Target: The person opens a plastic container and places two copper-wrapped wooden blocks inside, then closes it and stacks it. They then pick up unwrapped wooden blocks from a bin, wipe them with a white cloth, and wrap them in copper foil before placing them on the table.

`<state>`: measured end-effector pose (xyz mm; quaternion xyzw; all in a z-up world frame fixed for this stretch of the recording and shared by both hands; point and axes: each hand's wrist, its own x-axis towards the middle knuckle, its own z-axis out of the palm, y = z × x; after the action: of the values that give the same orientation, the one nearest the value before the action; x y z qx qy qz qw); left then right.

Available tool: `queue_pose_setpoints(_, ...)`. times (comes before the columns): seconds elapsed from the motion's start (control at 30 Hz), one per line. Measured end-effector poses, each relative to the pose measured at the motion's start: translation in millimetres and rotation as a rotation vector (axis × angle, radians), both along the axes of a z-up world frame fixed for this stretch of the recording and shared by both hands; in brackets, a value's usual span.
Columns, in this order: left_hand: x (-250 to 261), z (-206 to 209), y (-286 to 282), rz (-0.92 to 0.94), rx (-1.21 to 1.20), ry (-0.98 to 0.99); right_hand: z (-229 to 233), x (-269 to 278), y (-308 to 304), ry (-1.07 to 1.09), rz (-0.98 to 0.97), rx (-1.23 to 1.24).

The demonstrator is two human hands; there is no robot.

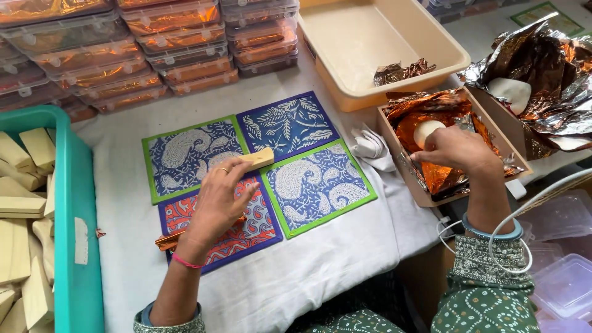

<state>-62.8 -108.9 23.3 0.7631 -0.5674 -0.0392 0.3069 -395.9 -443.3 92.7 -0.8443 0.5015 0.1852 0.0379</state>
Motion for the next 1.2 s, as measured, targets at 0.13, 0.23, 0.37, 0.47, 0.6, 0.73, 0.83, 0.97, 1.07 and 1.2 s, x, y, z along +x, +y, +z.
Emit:
queue_pose_setpoints(0.13,-11.3,-5.0,-3.5,-0.034,0.013,0.004,-30.9,-16.2,-24.3,0.036,0.101,-0.104)
queue_pose_setpoints(0.23,-13.3,-8.9,-6.1,-0.037,0.038,0.004,-35.6,-20.0,-35.4,0.002,0.008,-0.141)
queue_pose_setpoints(0.37,-14.9,-8.1,-5.8,-0.029,0.056,0.019,-43.3,-33.1,-53.6,-0.102,-0.045,-0.309)
queue_pose_setpoints(0.47,-13.0,-11.7,-5.7,-0.016,0.053,0.021,-34.5,-32.6,-51.2,-0.192,-0.066,-0.418)
queue_pose_setpoints(0.6,-10.6,-14.5,-5.5,-0.011,0.059,0.027,-30.0,-42.3,-52.2,-0.361,-0.053,-0.605)
queue_pose_setpoints(0.73,-11.7,-11.7,-4.9,-0.014,0.064,0.04,-3.0,-39.0,-31.7,-0.477,-0.085,-0.689)
queue_pose_setpoints(0.83,-14.8,-5.3,-5.2,-0.015,0.036,0.048,25.5,-23.3,5.0,-0.702,-0.024,-0.736)
queue_pose_setpoints(0.97,-20.6,1.9,-9.5,-0.029,-0.056,0.298,35.1,20.6,57.0,-0.945,0.369,-0.686)
queue_pose_setpoints(1.07,-14.6,-24.2,-14.4,-0.03,-0.171,0.591,17.8,69.6,98.5,-1.104,0.551,-0.395)
queue_pose_setpoints(1.2,19.9,-115.4,-20.1,-0.007,-0.389,0.902,-8.5,121.6,136.0,-1.149,0.566,0.01)
